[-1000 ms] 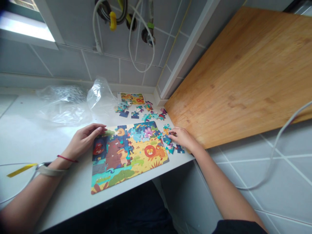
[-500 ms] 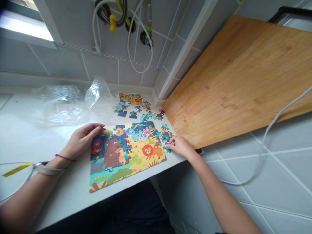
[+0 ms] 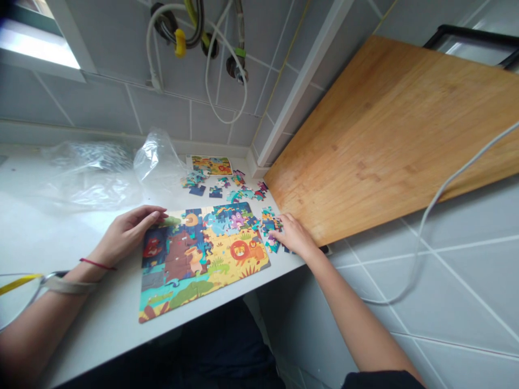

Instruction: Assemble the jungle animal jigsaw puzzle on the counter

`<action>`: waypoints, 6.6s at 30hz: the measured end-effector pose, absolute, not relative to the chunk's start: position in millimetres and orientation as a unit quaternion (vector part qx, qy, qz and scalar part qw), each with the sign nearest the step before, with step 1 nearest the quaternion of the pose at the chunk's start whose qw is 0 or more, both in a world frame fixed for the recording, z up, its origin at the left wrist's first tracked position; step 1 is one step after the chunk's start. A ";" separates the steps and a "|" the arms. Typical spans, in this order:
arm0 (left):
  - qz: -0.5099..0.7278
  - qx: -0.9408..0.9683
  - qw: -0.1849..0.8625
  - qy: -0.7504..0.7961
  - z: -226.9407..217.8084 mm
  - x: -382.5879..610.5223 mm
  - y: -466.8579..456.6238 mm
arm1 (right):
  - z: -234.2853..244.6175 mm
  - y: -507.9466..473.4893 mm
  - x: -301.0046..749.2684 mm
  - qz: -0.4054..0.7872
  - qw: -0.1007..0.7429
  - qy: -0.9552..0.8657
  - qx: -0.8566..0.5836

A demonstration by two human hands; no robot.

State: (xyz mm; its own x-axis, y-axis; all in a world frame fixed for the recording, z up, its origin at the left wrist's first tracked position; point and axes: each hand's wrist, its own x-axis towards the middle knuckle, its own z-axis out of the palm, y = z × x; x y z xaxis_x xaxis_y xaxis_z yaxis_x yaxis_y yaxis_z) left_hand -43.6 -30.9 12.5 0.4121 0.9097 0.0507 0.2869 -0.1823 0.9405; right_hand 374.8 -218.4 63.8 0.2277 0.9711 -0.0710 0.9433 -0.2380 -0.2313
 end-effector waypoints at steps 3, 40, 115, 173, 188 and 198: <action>0.329 0.696 0.470 0.432 11.5 -43.7 -30.3 | 54.7 -205.6 374.0 0.110 0.097 -0.688 -0.710; 0.192 0.954 0.184 0.136 45.2 94.4 -65.8 | 12.4 -167.3 358.6 0.132 0.259 -0.757 -0.586; 0.289 0.808 0.410 0.310 27.4 73.2 -62.5 | 33.1 -166.1 300.4 0.296 0.390 -0.714 -0.500; 0.189 0.953 0.140 0.192 10.4 75.6 -59.1 | 16.6 -166.3 301.7 0.109 0.223 -0.737 -0.629; 0.206 0.946 0.137 0.208 13.6 75.8 -60.3 | 16.7 -166.6 301.1 0.104 0.215 -0.740 -0.629; 0.218 0.935 0.124 0.251 11.0 74.6 -60.6 | 14.9 -168.0 301.1 0.084 0.192 -0.757 -0.619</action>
